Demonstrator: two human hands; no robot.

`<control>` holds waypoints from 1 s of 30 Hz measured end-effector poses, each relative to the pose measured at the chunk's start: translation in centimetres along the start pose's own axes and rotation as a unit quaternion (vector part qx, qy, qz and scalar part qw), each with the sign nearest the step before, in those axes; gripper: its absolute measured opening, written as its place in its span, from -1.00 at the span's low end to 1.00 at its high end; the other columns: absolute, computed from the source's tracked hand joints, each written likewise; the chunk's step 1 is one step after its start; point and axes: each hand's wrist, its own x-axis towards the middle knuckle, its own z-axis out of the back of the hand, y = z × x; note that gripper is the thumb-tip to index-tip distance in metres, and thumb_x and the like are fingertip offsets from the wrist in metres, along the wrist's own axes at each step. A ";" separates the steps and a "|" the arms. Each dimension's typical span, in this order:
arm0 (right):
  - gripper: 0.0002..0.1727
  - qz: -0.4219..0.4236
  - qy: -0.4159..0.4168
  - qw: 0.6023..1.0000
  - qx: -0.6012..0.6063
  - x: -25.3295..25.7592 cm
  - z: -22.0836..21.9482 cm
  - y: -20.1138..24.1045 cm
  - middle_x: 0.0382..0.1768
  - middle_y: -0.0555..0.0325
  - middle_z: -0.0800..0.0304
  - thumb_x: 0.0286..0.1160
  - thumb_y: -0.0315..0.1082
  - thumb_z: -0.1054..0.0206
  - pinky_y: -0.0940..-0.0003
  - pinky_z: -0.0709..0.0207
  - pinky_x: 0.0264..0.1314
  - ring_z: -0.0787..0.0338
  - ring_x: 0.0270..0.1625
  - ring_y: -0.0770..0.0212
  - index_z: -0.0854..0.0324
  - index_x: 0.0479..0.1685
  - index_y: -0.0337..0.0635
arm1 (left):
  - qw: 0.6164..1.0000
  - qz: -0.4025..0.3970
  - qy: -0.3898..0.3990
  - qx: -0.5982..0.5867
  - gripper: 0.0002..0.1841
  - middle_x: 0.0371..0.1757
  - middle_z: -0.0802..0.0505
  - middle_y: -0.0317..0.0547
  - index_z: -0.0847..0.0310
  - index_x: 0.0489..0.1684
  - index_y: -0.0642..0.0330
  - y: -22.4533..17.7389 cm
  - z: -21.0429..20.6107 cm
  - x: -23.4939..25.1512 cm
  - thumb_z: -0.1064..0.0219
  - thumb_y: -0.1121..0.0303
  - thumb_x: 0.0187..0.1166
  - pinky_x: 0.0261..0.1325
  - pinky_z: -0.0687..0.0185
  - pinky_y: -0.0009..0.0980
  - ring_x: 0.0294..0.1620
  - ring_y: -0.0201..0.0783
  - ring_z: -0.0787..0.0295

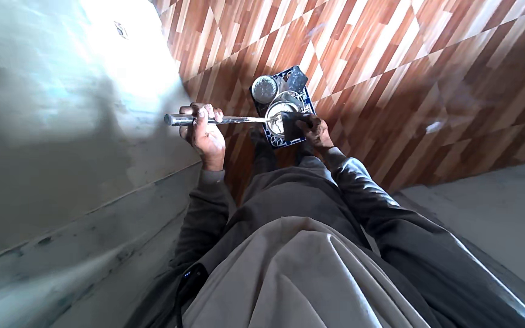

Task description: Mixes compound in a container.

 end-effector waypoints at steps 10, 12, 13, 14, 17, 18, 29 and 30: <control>-0.72 0.138 0.002 0.983 0.118 -0.7 -4.0 8.3 -0.25 0.06 -0.86 0.60 -0.21 -0.39 0.19 -0.72 0.07 -0.85 -0.16 0.26 -0.72 0.00 -0.26 | 0.993 0.011 -0.090 0.071 -0.86 -0.42 -0.68 -0.28 -0.49 -0.11 -0.01 0.2 -1.1 0.8 -0.03 0.30 0.85 -0.19 -0.80 -0.27 -0.43 -0.26 -0.72; -0.67 0.086 -0.007 0.993 0.078 -0.1 -4.4 5.4 -0.19 -0.06 -0.87 0.60 -0.18 -0.38 0.00 -0.70 0.16 -0.87 -0.07 0.09 -0.71 0.05 -0.30 | 0.991 0.006 -0.104 0.082 -0.84 -0.47 -0.67 -0.29 -0.48 -0.14 -0.01 0.1 -0.7 1.0 -0.02 0.30 0.86 -0.25 -0.79 -0.28 -0.48 -0.28 -0.70; -0.64 0.052 -0.008 0.997 0.061 0.0 -4.5 3.6 -0.13 -0.11 -0.87 0.60 -0.17 -0.38 -0.06 -0.67 0.22 -0.87 0.00 0.03 -0.71 0.10 -0.31 | 0.990 0.010 -0.110 0.088 -0.84 -0.47 -0.67 -0.30 -0.48 -0.14 -0.02 0.0 -0.6 0.9 -0.02 0.28 0.86 -0.27 -0.79 -0.31 -0.48 -0.29 -0.70; -0.60 0.022 -0.009 0.999 0.048 0.2 -4.5 2.0 -0.05 -0.17 -0.87 0.61 -0.16 -0.38 -0.13 -0.63 0.31 -0.86 0.08 -0.05 -0.70 0.17 -0.32 | 0.989 0.011 -0.118 0.091 -0.85 -0.48 -0.67 -0.31 -0.49 -0.13 -0.03 -0.1 -0.5 0.9 -0.05 0.27 0.86 -0.29 -0.79 -0.32 -0.50 -0.31 -0.70; -0.58 -0.010 -0.026 0.999 0.039 0.0 -4.6 -0.4 0.02 -0.23 -0.85 0.59 -0.16 -0.37 -0.16 -0.58 0.38 -0.83 0.17 -0.11 -0.70 0.20 -0.34 | 0.985 0.017 -0.134 0.106 -0.88 -0.47 -0.67 -0.36 -0.50 -0.12 -0.07 -0.2 -0.6 0.5 -0.10 0.25 0.84 -0.26 -0.80 -0.36 -0.47 -0.35 -0.71; -0.59 0.001 -0.031 0.998 0.046 -0.3 -4.4 0.1 -0.01 -0.21 -0.86 0.58 -0.15 -0.38 -0.14 -0.59 0.35 -0.84 0.13 -0.08 -0.70 0.17 -0.33 | 0.984 0.017 -0.141 0.107 -0.89 -0.46 -0.67 -0.36 -0.50 -0.13 -0.07 -0.1 -0.7 0.5 -0.12 0.25 0.83 -0.23 -0.79 -0.35 -0.46 -0.35 -0.70; -0.69 0.159 -0.043 0.983 0.086 -2.0 -6.9 7.9 -0.37 -0.01 -0.86 0.52 -0.19 -0.42 0.05 -0.75 -0.11 -0.88 -0.28 0.12 -0.72 -0.10 -0.32 | 0.960 0.078 -0.239 0.126 -0.86 -0.44 -0.66 -0.27 -0.50 -0.11 0.04 -0.3 -1.4 0.5 -0.12 0.25 0.84 -0.20 -0.81 -0.29 -0.44 -0.29 -0.72; -0.67 0.150 -0.042 0.984 0.086 -2.1 -6.8 7.8 -0.33 -0.03 -0.88 0.51 -0.19 -0.43 0.04 -0.76 -0.06 -0.90 -0.24 0.11 -0.72 -0.06 -0.33 | 0.957 0.088 -0.243 0.129 -0.84 -0.47 -0.63 -0.32 -0.49 -0.13 0.00 -0.5 -1.3 0.6 -0.11 0.22 0.85 -0.24 -0.80 -0.33 -0.47 -0.33 -0.68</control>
